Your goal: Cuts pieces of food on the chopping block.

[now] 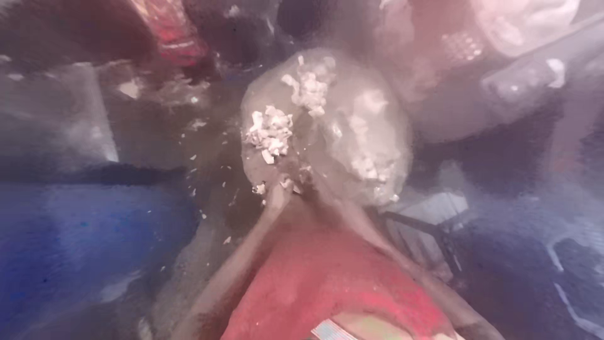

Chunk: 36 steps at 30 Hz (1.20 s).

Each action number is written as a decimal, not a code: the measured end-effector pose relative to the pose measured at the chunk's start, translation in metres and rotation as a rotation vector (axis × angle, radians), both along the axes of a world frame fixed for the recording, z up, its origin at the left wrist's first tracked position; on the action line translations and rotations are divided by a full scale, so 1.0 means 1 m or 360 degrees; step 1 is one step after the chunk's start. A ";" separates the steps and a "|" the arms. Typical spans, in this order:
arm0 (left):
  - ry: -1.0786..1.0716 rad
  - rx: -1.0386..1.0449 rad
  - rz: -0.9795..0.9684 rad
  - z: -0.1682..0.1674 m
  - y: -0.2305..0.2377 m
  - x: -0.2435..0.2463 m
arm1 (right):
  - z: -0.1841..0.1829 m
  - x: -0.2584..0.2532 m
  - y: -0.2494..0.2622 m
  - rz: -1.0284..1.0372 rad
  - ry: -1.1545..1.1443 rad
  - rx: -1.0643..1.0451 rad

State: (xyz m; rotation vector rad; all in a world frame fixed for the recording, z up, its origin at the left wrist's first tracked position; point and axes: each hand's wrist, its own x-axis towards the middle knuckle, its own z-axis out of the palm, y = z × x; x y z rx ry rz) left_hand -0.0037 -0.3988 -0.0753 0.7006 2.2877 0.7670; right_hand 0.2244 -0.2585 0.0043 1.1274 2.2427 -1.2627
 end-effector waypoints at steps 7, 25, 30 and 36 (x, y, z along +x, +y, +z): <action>0.0035 0.0322 0.0173 0.031 -0.006 0.018 | 0.066 -0.029 -0.023 0.0259 0.0833 0.0171; 0.0423 0.0241 -0.0086 0.020 -0.013 -0.011 | -0.037 0.095 -0.003 -0.0482 0.0230 0.0186; 0.0209 0.0023 -0.0954 0.016 0.071 0.024 | -0.083 0.130 -0.002 -0.0766 0.0068 0.0000; -0.0037 0.0024 -0.0804 0.021 0.090 0.021 | -0.077 0.133 0.000 -0.0840 0.0164 -0.0131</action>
